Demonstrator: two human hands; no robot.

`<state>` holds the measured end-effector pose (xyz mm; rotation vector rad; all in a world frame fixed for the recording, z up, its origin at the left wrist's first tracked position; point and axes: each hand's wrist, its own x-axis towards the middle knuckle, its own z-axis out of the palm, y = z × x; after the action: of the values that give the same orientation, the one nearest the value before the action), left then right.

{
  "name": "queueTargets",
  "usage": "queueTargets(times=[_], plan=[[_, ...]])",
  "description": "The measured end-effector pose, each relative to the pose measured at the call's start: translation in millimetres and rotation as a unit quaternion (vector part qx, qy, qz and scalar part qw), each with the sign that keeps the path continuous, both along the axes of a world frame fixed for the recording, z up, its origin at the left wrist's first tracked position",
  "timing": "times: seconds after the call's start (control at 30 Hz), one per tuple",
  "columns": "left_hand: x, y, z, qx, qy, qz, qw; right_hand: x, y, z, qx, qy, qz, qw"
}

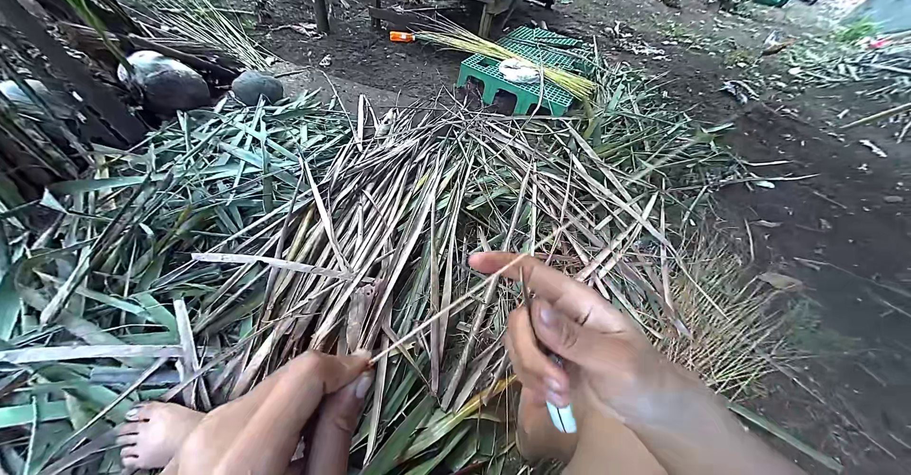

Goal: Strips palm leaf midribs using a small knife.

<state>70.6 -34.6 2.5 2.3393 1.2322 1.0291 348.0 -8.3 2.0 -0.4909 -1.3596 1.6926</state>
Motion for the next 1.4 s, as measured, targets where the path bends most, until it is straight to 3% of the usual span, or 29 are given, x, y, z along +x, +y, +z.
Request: queueTargets(times=[0.2, 0.47, 0.57, 0.83, 1.0, 1.13, 1.23, 1.3, 1.4], plan=[[1.7, -3.6, 3.5, -0.014, -0.005, -0.034, 0.999, -6.5, -4.7, -0.2, 0.025, 0.025, -0.034, 0.999], [-9.3, -2.3, 13.9, -0.207, -0.113, -0.101, 0.967, 11.9, 0.8, 5.6, 0.031, 0.053, -0.145, 0.988], [-9.9, -1.3, 16.6, -0.236, -0.128, -0.116, 0.956, 15.5, 2.3, 8.3, 0.025, 0.051, -0.170, 0.984], [1.1, -7.0, 18.3, -0.169, -0.054, -0.090, 0.980, -10.4, -11.7, -0.7, 0.036, -0.035, -0.030, 0.998], [-7.8, -6.5, 14.4, -0.168, -0.078, -0.091, 0.978, 24.7, 7.2, 10.6, 0.022, -0.008, -0.191, 0.981], [-26.9, -0.3, 8.5, -0.169, -0.089, -0.080, 0.978, 67.9, 25.8, 23.3, 0.031, -0.006, -0.328, 0.944], [-42.5, 5.5, 3.1, -0.165, -0.085, -0.045, 0.982, 91.3, 33.3, 27.7, 0.014, 0.054, -0.419, 0.906], [-42.6, 7.1, 3.4, -0.152, -0.083, -0.017, 0.985, 96.3, 33.7, 28.0, 0.015, 0.080, -0.447, 0.891], [-26.5, 5.1, 8.7, -0.136, -0.072, 0.002, 0.988, 75.4, 23.3, 22.2, 0.043, 0.010, -0.383, 0.923]])
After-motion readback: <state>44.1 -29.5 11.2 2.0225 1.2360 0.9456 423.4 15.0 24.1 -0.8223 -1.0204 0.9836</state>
